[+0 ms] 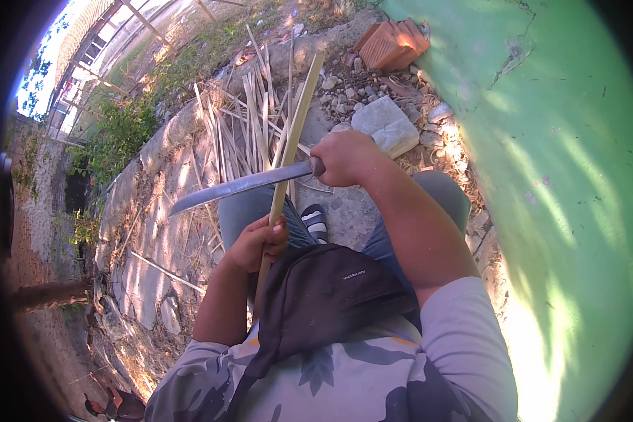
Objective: The person uses a blade to shave bark or layers from a bamboo stick while holding it over a pile of shavings on the ground.
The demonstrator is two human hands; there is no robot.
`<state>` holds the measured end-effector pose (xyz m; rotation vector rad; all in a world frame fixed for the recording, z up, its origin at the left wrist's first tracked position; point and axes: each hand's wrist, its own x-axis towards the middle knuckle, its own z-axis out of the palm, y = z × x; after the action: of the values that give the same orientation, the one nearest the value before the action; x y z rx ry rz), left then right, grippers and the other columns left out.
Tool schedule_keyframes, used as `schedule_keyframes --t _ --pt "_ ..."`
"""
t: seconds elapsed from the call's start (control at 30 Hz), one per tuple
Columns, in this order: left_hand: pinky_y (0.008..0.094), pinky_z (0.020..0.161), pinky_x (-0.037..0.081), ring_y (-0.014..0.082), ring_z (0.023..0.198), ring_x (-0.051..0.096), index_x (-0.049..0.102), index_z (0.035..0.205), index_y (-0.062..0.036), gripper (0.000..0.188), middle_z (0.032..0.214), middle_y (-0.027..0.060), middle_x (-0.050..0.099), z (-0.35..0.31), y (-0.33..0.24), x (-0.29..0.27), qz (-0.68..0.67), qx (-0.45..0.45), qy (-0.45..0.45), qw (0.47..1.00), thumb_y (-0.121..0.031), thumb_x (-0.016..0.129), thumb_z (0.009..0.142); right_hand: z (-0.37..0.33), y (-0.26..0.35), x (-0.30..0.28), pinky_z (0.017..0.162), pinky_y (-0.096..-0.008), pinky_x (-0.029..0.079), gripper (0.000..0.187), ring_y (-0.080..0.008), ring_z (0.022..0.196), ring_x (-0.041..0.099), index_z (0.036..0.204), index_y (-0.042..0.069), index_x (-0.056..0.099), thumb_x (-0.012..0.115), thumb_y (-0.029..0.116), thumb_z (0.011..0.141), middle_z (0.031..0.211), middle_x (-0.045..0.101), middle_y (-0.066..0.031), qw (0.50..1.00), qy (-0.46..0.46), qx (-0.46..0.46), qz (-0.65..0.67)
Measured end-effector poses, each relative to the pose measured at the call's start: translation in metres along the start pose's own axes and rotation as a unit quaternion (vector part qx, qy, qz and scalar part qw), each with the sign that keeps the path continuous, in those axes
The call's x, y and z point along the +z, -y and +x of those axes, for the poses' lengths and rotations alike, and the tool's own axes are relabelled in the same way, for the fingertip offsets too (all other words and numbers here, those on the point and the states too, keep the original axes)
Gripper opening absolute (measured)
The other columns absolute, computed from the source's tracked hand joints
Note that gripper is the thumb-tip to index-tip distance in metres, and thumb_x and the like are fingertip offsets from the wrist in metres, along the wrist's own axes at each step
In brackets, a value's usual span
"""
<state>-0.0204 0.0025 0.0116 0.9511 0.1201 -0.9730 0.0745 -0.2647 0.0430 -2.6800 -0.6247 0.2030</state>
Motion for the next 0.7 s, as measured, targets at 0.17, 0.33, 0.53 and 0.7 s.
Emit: schedule_keyframes --t 0.17,0.33,0.53,0.7 --pt "0.0210 0.045 0.024 0.0041 0.055 0.030 0.044 0.096 -0.0168 0.014 0.070 -0.0068 0.034 0.002 -0.001 -0.004 0.014 -0.013 0.011 1.000 -0.020 0.058 0.094 0.009 -0.036 0.006 0.078 -0.0452 0.054 0.017 -0.0335 0.086 0.067 0.083 0.012 0.071 0.062 0.024 0.076 0.087 0.070 -0.0136 0.997 -0.014 0.070 0.032" --pt "0.0208 0.045 0.024 0.0039 0.053 0.029 0.044 0.097 -0.0168 0.013 0.069 -0.0068 0.034 0.000 -0.004 -0.003 -0.018 -0.015 0.019 1.000 -0.022 0.056 0.095 0.009 -0.038 0.002 0.079 -0.0451 0.053 0.019 -0.0354 0.085 0.067 0.085 0.008 0.071 0.062 0.023 0.076 0.086 0.070 -0.0156 0.992 -0.010 0.083 0.093" --pt "0.0214 0.044 0.024 0.0038 0.052 0.029 0.045 0.100 -0.0158 0.014 0.069 -0.0069 0.035 -0.003 -0.003 -0.007 -0.044 -0.017 0.019 0.999 -0.021 0.057 0.094 -0.001 0.015 0.017 0.070 -0.0482 0.051 0.018 -0.0398 0.077 0.064 0.079 0.007 0.067 0.063 0.025 0.076 0.076 0.065 -0.0188 0.998 0.034 -0.041 0.023" --pt "0.0217 0.044 0.024 0.0036 0.051 0.029 0.045 0.100 -0.0153 0.015 0.069 -0.0068 0.035 0.005 -0.002 -0.008 -0.029 -0.020 0.014 0.999 -0.019 0.058 0.094 0.015 -0.029 0.021 0.077 -0.0438 0.053 0.019 -0.0358 0.085 0.067 0.087 0.010 0.072 0.063 0.022 0.075 0.088 0.070 -0.0164 0.995 0.035 0.063 0.073"
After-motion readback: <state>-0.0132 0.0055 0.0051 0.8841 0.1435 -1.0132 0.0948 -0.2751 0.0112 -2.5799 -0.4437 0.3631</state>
